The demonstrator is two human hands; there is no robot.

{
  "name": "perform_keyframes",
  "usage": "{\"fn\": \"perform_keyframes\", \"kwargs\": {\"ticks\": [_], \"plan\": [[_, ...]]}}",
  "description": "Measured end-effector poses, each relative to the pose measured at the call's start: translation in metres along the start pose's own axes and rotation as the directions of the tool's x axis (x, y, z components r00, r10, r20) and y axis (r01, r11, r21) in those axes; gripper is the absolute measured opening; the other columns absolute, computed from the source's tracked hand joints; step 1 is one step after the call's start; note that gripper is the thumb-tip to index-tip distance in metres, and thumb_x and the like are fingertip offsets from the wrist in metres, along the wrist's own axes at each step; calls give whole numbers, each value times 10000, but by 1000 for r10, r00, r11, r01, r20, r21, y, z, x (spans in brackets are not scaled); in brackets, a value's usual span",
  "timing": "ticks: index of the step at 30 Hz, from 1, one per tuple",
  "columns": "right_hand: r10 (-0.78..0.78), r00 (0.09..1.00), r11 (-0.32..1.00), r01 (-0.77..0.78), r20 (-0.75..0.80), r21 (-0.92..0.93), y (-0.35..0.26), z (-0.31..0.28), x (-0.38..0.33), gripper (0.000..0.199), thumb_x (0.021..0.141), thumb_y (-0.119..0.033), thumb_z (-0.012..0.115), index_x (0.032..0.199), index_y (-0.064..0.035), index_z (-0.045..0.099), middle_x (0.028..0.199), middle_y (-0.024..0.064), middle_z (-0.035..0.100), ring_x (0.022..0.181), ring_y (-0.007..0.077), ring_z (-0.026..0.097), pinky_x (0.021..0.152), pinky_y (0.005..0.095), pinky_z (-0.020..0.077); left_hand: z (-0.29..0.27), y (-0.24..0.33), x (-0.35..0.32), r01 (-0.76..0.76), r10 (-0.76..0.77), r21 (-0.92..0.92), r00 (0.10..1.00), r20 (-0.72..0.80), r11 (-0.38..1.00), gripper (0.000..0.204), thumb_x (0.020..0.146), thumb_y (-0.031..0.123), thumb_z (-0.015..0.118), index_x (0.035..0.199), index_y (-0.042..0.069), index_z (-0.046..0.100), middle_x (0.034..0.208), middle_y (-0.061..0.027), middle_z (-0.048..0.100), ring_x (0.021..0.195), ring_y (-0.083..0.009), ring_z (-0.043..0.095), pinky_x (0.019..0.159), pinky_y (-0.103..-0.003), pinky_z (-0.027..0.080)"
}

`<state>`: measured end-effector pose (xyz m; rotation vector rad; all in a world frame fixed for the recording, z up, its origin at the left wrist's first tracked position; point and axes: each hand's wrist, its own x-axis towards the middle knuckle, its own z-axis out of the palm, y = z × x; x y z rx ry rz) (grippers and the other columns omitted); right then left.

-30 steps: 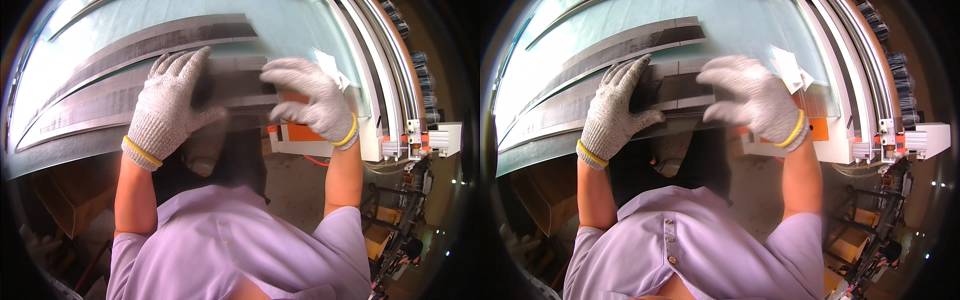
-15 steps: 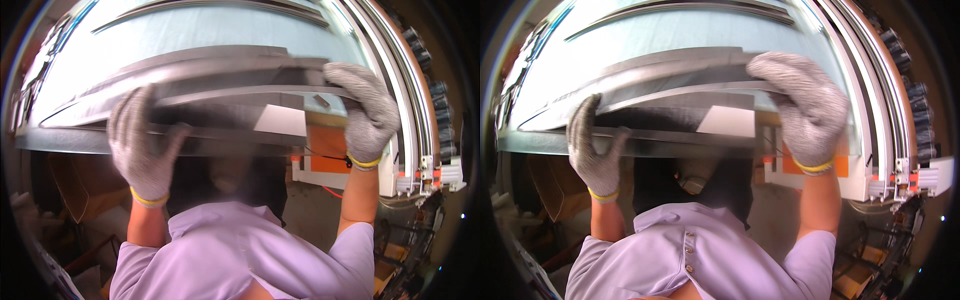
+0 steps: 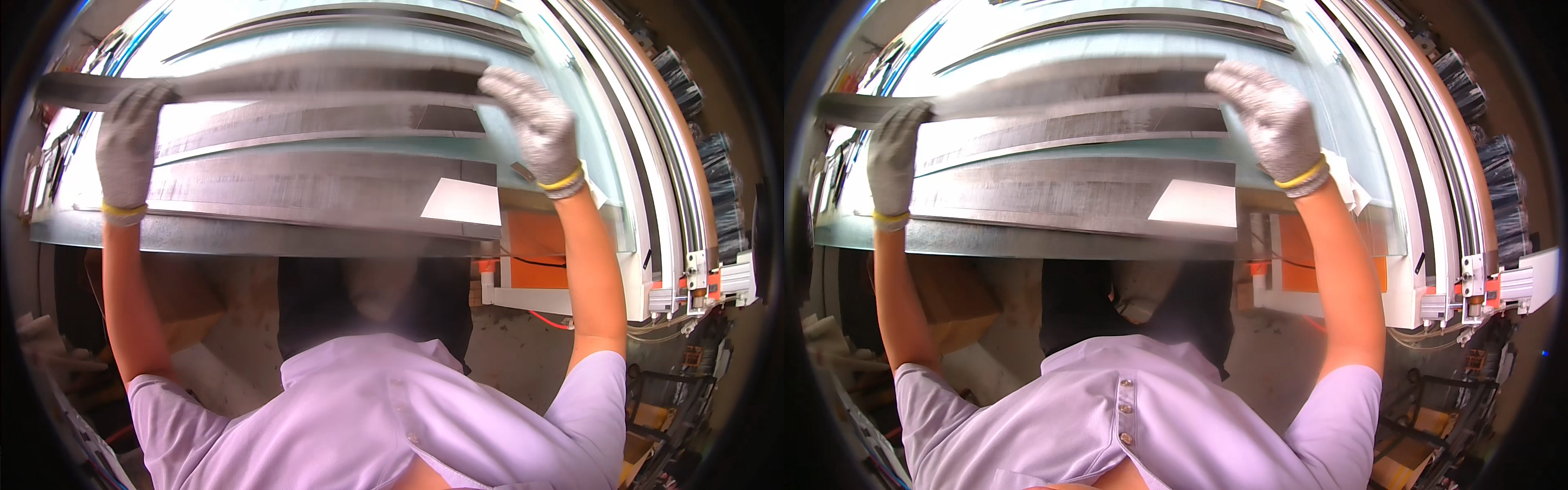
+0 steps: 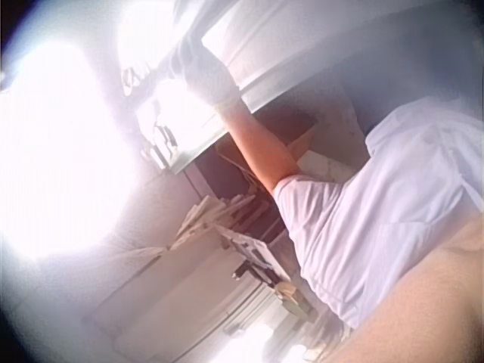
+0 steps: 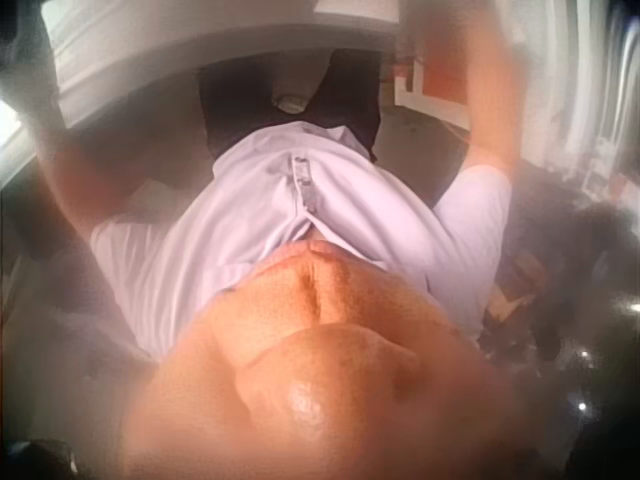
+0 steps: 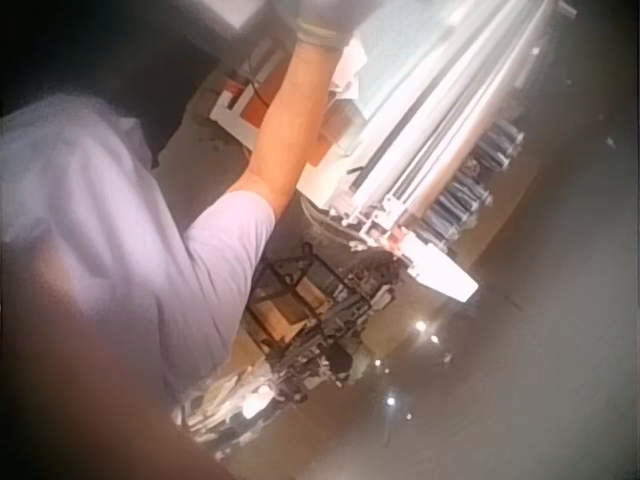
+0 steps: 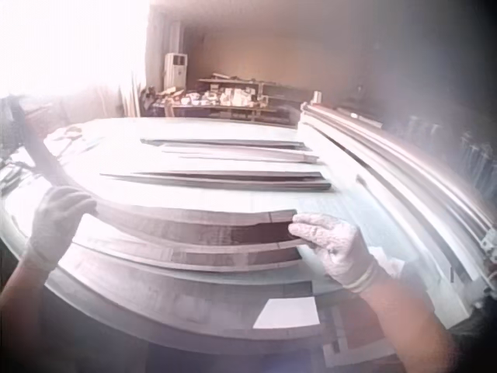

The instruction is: The person picks up a long metal bar and moves to a workbench. They then use a sanding block to sand the edges of the metal bar repeatedly.

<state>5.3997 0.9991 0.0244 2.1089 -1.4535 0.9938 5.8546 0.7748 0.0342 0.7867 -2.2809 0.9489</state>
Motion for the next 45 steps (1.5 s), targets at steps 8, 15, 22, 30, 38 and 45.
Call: {"fn": "perform_keyframes", "kwargs": {"ticks": [8, 15, 22, 30, 38, 45], "plan": [[148, 896, 984, -92, 419, -152, 14, 24, -31, 382, 938, -310, 674, 1261, -105, 676, 1306, 127, 655, 1177, 319, 637, 1000, 397, 533, 28, 21, 27, 341, 155, -546, 726, 670, 765, 306, 836, 122, 748, 1134, 56, 737, 1129, -121, 713, 995, -305, 694, 933, -390, 544], [610, 737, 784, -507, 290, -358, 5, -26, -56, 319, 941, -275, 661, 1151, -39, 707, 1117, 181, 681, 1007, 356, 681, 902, 419, 557, 45, 25, 41, 317, 136, -536, 753, 644, 782, 283, 830, 88, 745, 1113, 98, 755, 1062, -99, 707, 890, -235, 700, 845, -366, 552], [404, 842, 903, -304, 357, -305, -62, -41, -106, 361, 844, -247, 737, 1126, -26, 683, 1122, 147, 638, 1060, 331, 618, 932, 430, 494, 11, 85, 43, 156, 139, -537, 873, 468, 829, 445, 867, 106, 737, 1303, 73, 652, 1309, -143, 648, 1167, -347, 629, 1026, -420, 507], [258, 916, 957, -287, 308, 50, -85, -63, -137, 317, 724, -51, 751, 1028, -26, 666, 1011, 120, 663, 974, 345, 640, 840, 422, 516, -76, 255, 43, -94, 266, -861, 963, 49, 500, 465, 771, 190, 794, 1206, 82, 674, 1239, -97, 662, 1140, -329, 617, 987, -478, 473], [617, 786, 760, -586, -29, 281, -100, -16, -84, 275, 902, 3, 671, 1175, 22, 694, 949, 125, 705, 839, 197, 687, 770, 316, 545, -72, 299, 28, -14, 128, -867, 990, 58, 498, 363, 776, 160, 777, 1113, 51, 694, 1185, -94, 671, 1096, -323, 623, 897, -461, 497], [724, 658, 499, -707, 208, 501, -98, 15, -38, 259, 856, 13, 654, 1103, 1, 728, 961, 162, 711, 891, 261, 684, 816, 362, 542, -72, 301, 14, 99, -24, -779, 994, 107, 620, 478, 720, 208, 815, 1151, 61, 670, 1291, -119, 636, 1142, -342, 608, 936, -463, 486]]}}
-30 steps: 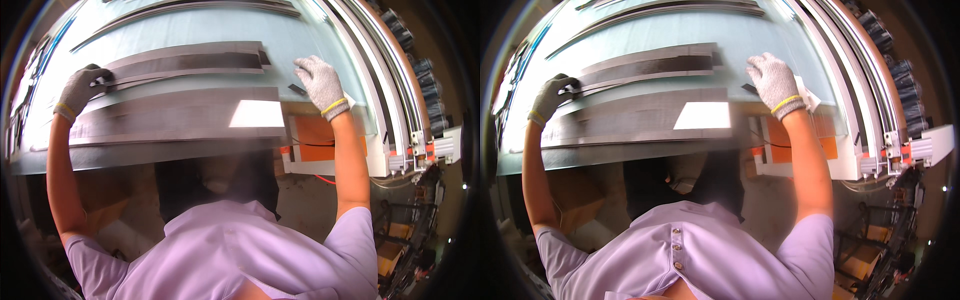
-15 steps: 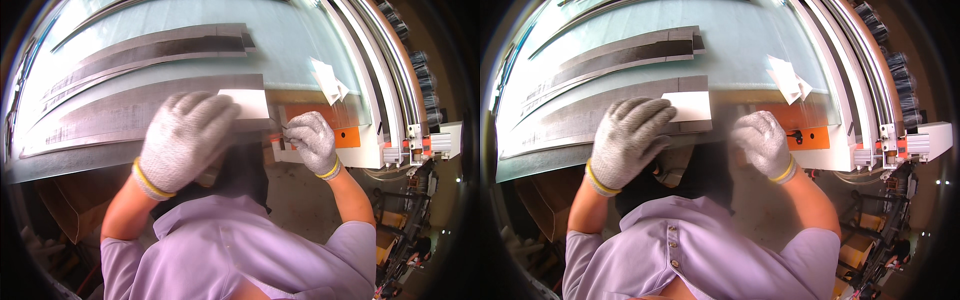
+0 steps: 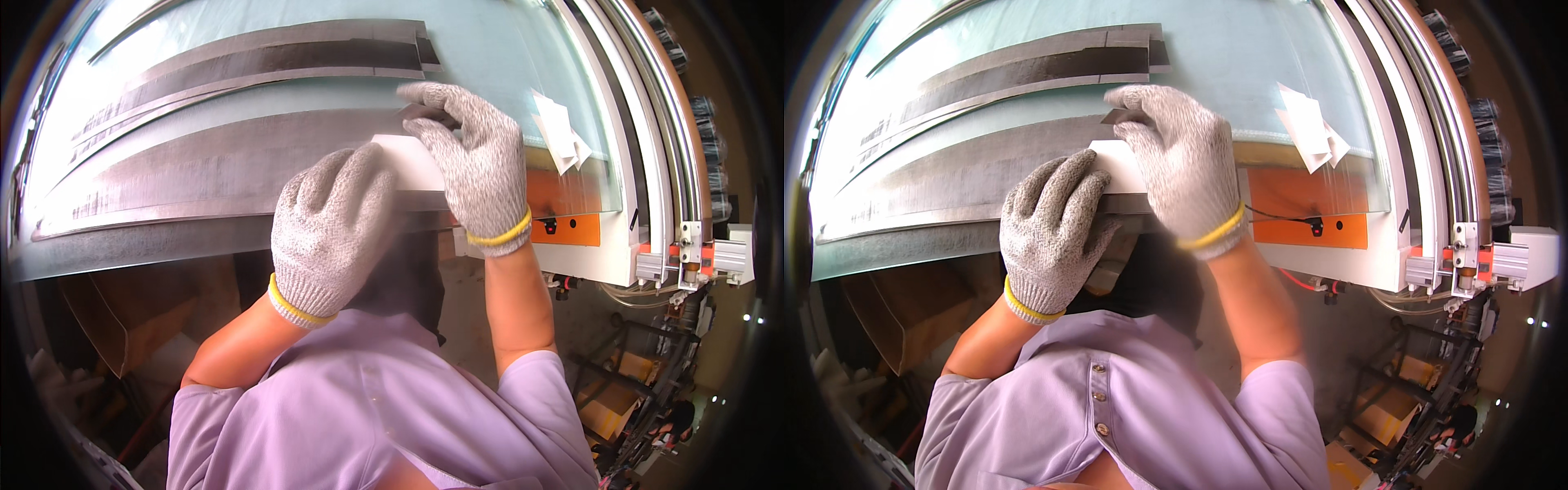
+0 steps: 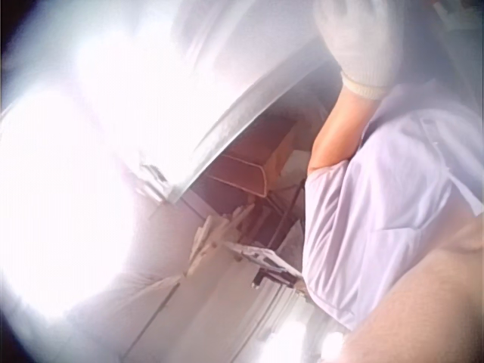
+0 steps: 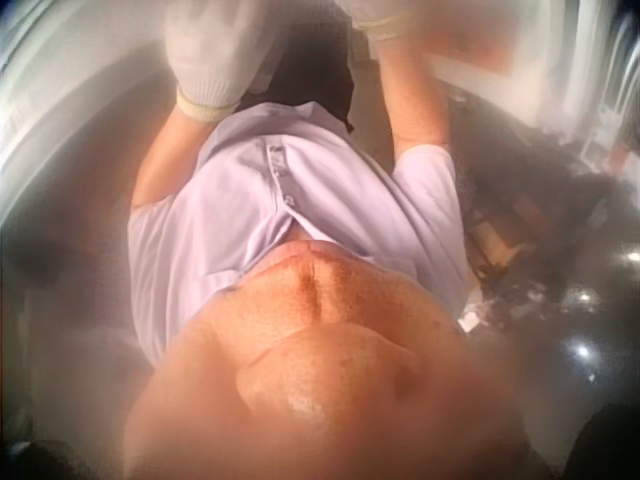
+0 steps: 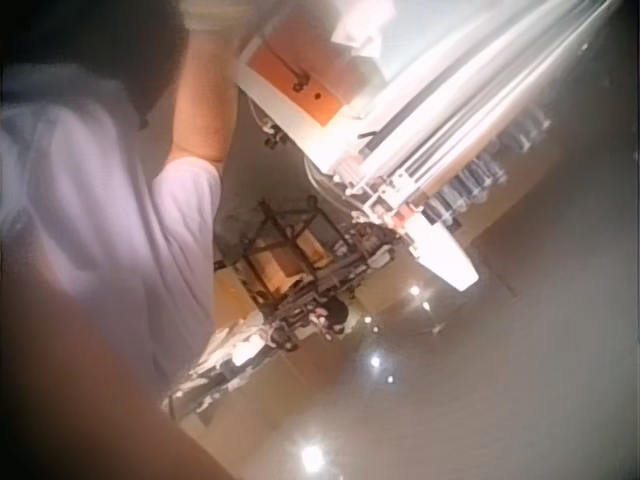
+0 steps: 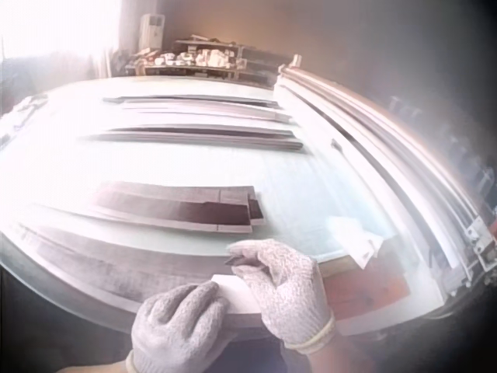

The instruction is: The person picks up a long metal bar and moves to a workbench. They then use a sanding block to sand the edges of the metal bar repeatedly.

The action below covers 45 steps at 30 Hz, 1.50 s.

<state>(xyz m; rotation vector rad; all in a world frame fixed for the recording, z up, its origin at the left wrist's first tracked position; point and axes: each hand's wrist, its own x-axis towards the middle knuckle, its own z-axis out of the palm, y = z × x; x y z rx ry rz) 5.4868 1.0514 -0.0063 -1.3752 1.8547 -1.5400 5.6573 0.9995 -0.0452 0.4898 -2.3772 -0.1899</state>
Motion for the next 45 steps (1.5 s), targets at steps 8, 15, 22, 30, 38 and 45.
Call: {"fn": "perform_keyframes", "kwargs": {"ticks": [8, 15, 22, 30, 38, 45], "plan": [[-154, 982, 958, 174, 105, -227, 20, -1, 21, 108, 810, -52, 687, 883, -33, 765, 893, 134, 703, 883, 295, 654, 823, 383, 529, 3, -1, 0, 18, -18, -39, 1000, 4, 999, 505, 723, 236, 818, 1167, 69, 648, 1291, -138, 630, 1137, -358, 608, 929, -472, 490], [-161, 972, 930, 207, 169, -303, 16, -3, 24, 113, 822, -82, 689, 887, -58, 777, 888, 120, 698, 893, 301, 632, 829, 390, 515, 2, -1, 1, 26, -26, -58, 1000, 9, 998, 528, 710, 246, 830, 1173, 70, 646, 1285, -142, 631, 1131, -362, 610, 918, -478, 495], [-195, 962, 917, 248, 189, -314, 16, -3, 25, 102, 816, -82, 688, 868, -57, 772, 888, 110, 699, 898, 299, 624, 836, 391, 508, 2, -1, 1, 31, -31, -69, 999, 10, 997, 522, 712, 247, 832, 1169, 70, 651, 1287, -140, 632, 1125, -363, 613, 917, -475, 498], [-215, 957, 914, 268, 196, -304, 20, -3, 25, 100, 818, -101, 685, 861, -60, 766, 888, 104, 701, 901, 298, 618, 839, 394, 505, 2, 0, 0, 28, -28, -44, 1000, 5, 999, 514, 714, 246, 830, 1164, 73, 654, 1283, -138, 634, 1124, -359, 614, 927, -471, 497], [-96, 973, 968, 140, 209, -208, 21, -8, 22, 103, 815, -57, 675, 879, -41, 755, 905, 114, 681, 920, 292, 620, 841, 389, 507, 3, 0, 1, 38, -38, -53, 999, 3, 998, 499, 724, 249, 824, 1160, 72, 659, 1275, -135, 635, 1126, -367, 610, 931, -482, 494], [-133, 973, 945, 182, 188, -271, 19, -3, 23, 96, 820, -57, 672, 875, -34, 747, 907, 119, 679, 923, 298, 616, 844, 399, 505, 3, -1, 0, 28, -28, -56, 1000, 6, 998, 504, 727, 246, 823, 1168, 68, 656, 1280, -136, 634, 1127, -368, 608, 929, -482, 494]]}}
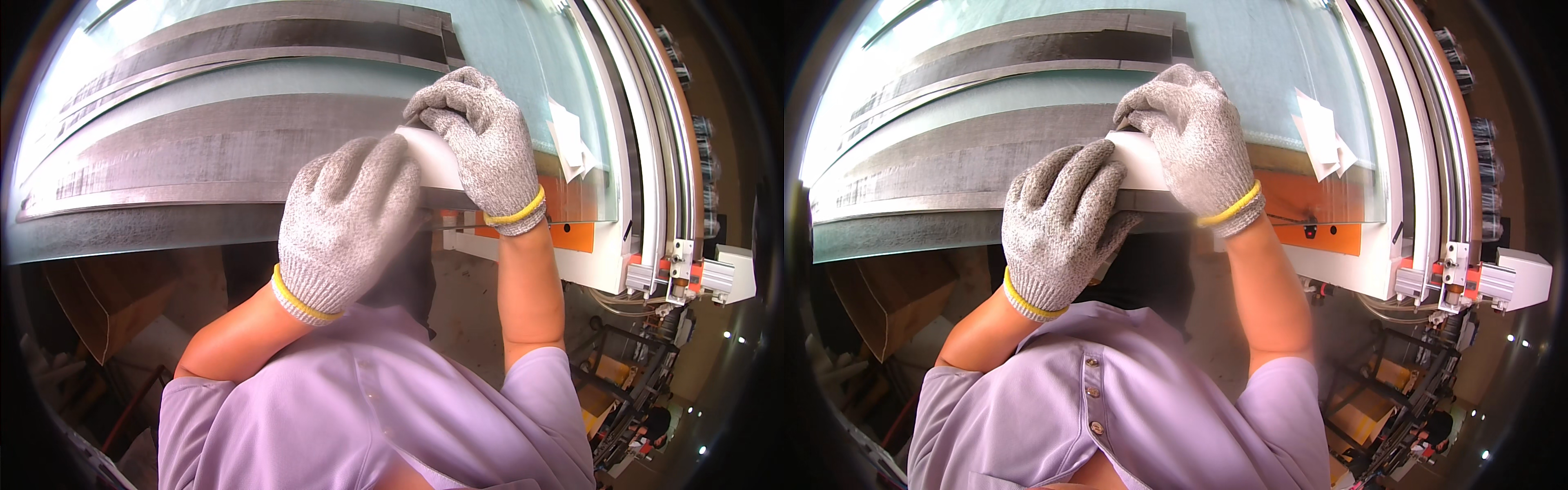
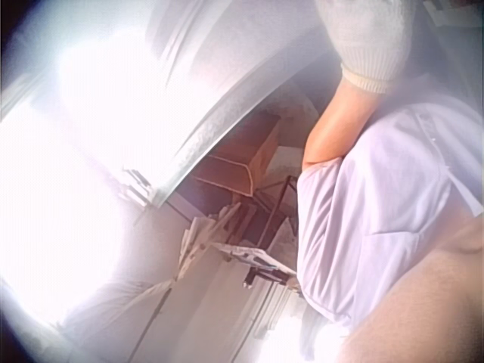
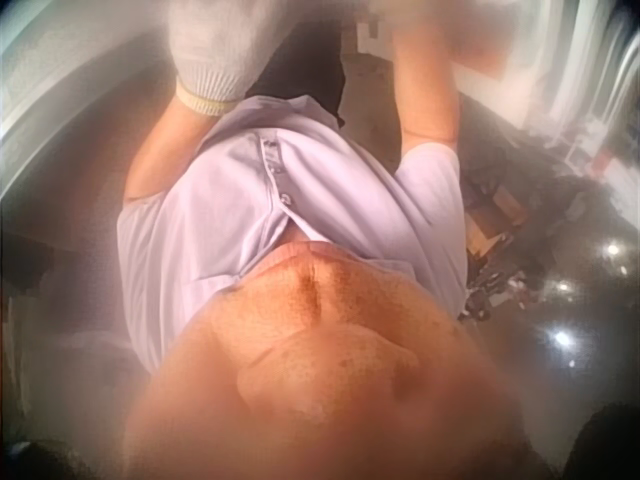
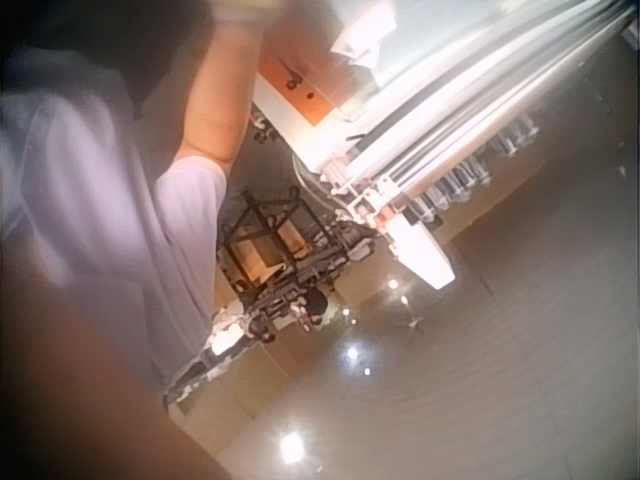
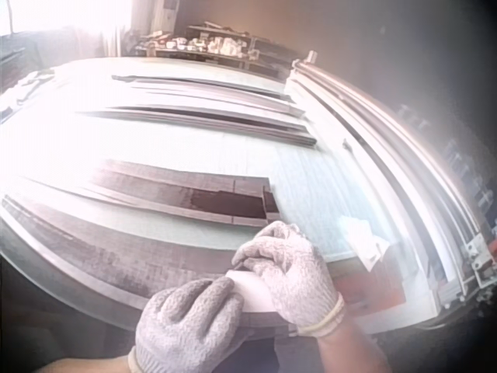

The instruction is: The person picks up a long metal bar and moves to a workbench. They then use a sanding block to sand the edges of the metal bar repeatedly.

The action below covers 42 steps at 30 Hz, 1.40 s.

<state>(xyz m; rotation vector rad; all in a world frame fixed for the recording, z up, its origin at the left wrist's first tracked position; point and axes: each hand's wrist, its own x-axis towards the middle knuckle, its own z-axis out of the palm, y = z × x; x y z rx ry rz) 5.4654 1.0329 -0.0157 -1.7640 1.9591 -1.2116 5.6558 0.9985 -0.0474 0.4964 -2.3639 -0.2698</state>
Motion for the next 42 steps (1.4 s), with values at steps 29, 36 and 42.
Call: {"fn": "perform_keyframes", "kwargs": {"ticks": [29, 36, 42], "plan": [[-189, 982, 956, 177, -28, -235, -19, -7, -9, 152, 801, -157, 762, 923, -76, 716, 880, 113, 658, 807, 318, 651, 754, 401, 529, 1, -4, -4, -41, 37, -47, 996, -85, 998, 440, 705, 223, 834, 1093, 75, 687, 1177, -106, 647, 1087, -335, 633, 891, -458, 511], [-265, 957, 901, 289, 117, -324, -15, 2, -2, 98, 809, -62, 704, 898, -42, 667, 873, 120, 632, 824, 308, 649, 718, 404, 517, -14, -13, -12, 100, -95, 21, 984, -147, 995, 442, 668, 224, 836, 1065, 93, 695, 1113, -105, 659, 1063, -332, 631, 936, -459, 481], [-287, 944, 921, 318, 161, -224, -7, -6, -3, 91, 810, -34, 674, 888, -43, 627, 874, 122, 595, 834, 328, 618, 725, 415, 507, -19, -13, -10, 103, -102, 3, 990, -98, 995, 417, 668, 222, 828, 1043, 90, 702, 1093, -92, 659, 1030, -321, 632, 914, -444, 484]]}}
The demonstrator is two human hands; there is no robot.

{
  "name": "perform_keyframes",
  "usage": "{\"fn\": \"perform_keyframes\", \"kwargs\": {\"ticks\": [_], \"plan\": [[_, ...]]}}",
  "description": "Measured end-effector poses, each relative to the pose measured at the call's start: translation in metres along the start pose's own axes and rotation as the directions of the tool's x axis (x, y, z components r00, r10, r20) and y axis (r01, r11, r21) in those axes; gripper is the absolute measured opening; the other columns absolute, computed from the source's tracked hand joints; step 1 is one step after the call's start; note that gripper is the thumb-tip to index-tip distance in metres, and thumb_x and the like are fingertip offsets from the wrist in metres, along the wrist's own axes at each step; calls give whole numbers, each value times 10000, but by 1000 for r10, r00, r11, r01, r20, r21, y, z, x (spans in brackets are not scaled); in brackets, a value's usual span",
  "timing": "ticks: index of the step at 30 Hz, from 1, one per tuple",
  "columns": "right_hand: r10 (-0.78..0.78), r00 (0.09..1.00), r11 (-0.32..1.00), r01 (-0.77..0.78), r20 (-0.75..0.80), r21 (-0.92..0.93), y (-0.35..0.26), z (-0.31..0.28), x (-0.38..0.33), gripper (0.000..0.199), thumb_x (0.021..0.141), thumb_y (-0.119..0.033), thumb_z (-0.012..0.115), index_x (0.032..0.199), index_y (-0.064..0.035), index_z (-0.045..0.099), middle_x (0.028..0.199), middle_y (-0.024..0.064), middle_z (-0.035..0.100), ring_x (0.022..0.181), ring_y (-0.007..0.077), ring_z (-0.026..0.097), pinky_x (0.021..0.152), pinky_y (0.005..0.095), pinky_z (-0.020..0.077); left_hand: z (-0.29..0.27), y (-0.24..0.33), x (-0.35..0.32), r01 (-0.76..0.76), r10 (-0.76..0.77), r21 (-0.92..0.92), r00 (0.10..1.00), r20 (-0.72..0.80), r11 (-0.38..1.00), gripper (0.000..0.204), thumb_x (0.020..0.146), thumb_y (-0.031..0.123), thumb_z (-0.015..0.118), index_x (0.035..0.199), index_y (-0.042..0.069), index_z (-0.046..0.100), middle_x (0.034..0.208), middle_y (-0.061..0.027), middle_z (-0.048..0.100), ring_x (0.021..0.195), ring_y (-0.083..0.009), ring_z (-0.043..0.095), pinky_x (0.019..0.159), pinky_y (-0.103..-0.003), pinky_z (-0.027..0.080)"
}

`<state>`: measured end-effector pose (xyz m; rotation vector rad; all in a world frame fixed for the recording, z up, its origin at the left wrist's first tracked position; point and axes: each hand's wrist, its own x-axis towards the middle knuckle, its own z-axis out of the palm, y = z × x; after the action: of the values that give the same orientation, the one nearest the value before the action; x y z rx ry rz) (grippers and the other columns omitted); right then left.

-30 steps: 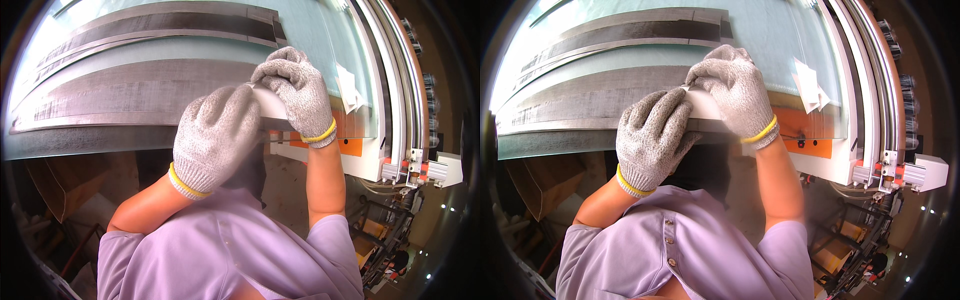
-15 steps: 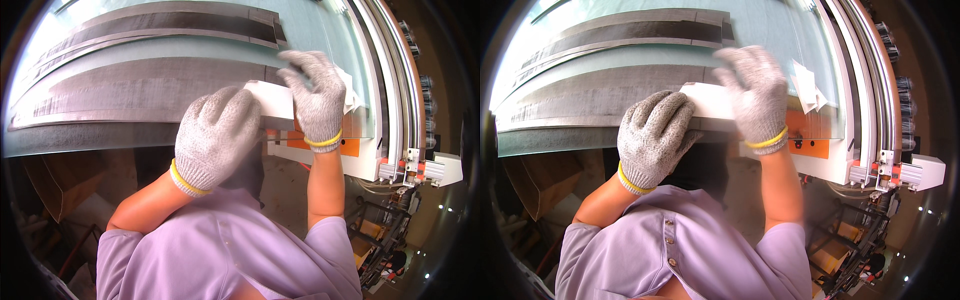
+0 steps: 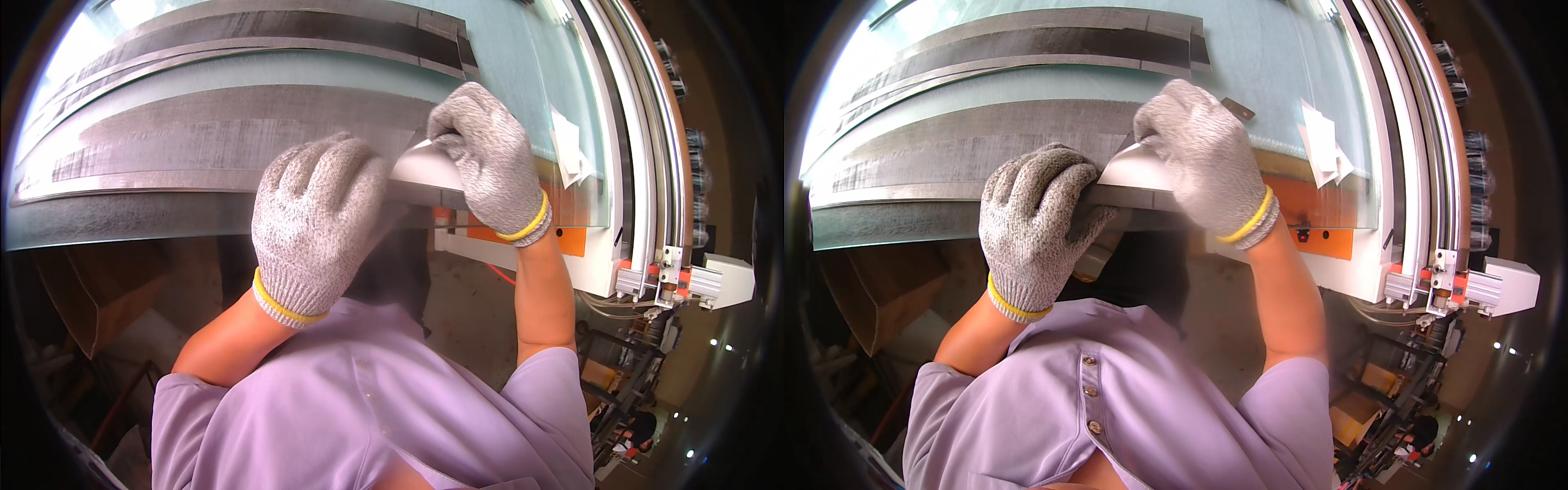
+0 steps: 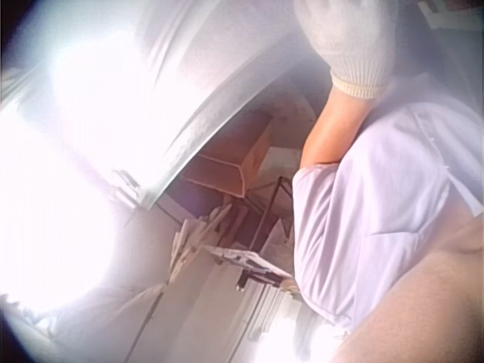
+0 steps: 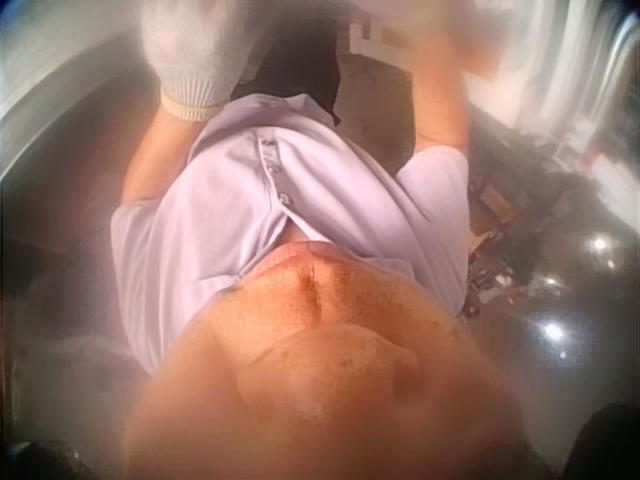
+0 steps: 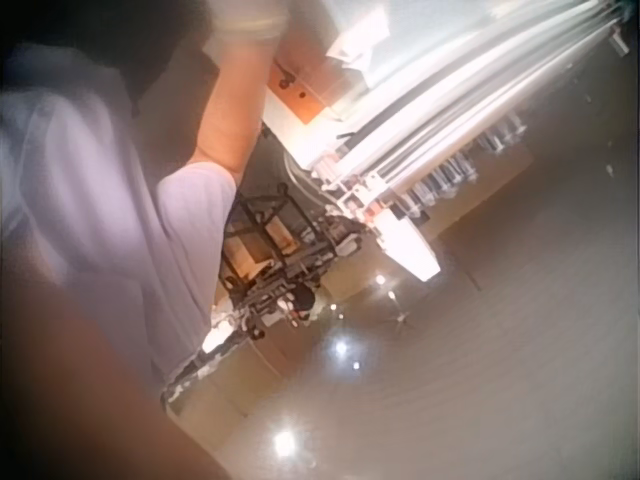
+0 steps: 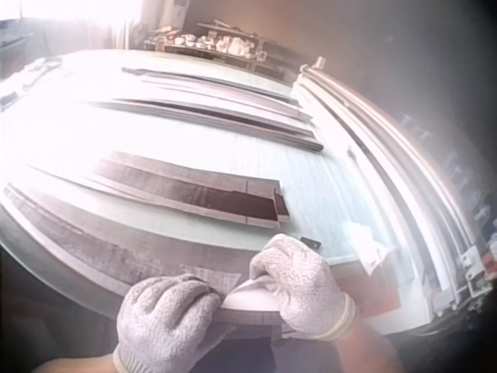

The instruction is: The person picks up a long metal bar and moves to a workbench. They then use a sanding block to sand the edges of the metal bar repeatedly.

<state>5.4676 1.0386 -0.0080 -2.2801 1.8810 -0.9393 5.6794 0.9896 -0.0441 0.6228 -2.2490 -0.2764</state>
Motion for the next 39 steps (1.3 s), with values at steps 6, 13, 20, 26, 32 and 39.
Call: {"fn": "perform_keyframes", "kwargs": {"ticks": [6, 13, 20, 26, 32, 39], "plan": [[142, 989, 954, -127, -37, 272, 4, -6, -8, 168, 787, 26, 701, 943, 0, 645, 899, 112, 607, 824, 263, 629, 760, 333, 517, 1, -1, 0, -6, 6, -22, 1000, -10, 1000, 412, 658, 220, 829, 1028, 91, 702, 1078, -88, 661, 1022, -321, 635, 906, -445, 489], [24, 1000, 999, -23, -19, 32, -18, -3, 2, 170, 798, -42, 730, 965, -73, 720, 881, 101, 598, 760, 254, 645, 680, 354, 534, 3, -2, 0, -11, 10, -11, 1000, -21, 1000, 406, 648, 222, 833, 1009, 93, 698, 1069, -83, 659, 1013, -319, 638, 894, -447, 493], [138, 990, 945, -135, 9, 297, -4, -11, -13, 211, 763, 154, 627, 911, 11, 674, 962, 89, 579, 890, 185, 605, 813, 297, 505, 2, -2, 1, -2, 2, -26, 1000, -12, 1000, 415, 651, 223, 833, 1021, 98, 694, 1069, -77, 658, 1011, -317, 639, 899, -437, 488], [485, 826, 661, -131, -288, 739, 38, -34, -63, 145, 898, 66, 609, 1010, -14, 655, 1019, 61, 606, 939, 137, 601, 868, 271, 510, 3, 0, 0, 4, -5, -18, 1000, -13, 1000, 425, 646, 220, 837, 1029, 106, 694, 1077, -79, 657, 1021, -314, 636, 897, -439, 488], [571, 682, 810, -377, -456, 450, 50, -61, -73, 114, 963, -8, 640, 1075, 13, 647, 927, 47, 657, 892, 124, 630, 875, 274, 517, 1, 1, 0, 9, -8, 36, 1000, -11, 999, 438, 640, 211, 847, 1040, 117, 695, 1106, -80, 659, 1023, -309, 636, 896, -431, 490], [172, 938, 980, -195, -302, -47, -18, -27, -52, 602, 895, -525, 727, 1091, 37, 641, 975, 103, 660, 976, 236, 661, 888, 375, 532, -3, 2, 1, 16, -17, 36, 1000, 12, 999, 431, 658, 206, 852, 1047, 111, 695, 1119, -86, 663, 1020, -317, 633, 904, -435, 486]]}}
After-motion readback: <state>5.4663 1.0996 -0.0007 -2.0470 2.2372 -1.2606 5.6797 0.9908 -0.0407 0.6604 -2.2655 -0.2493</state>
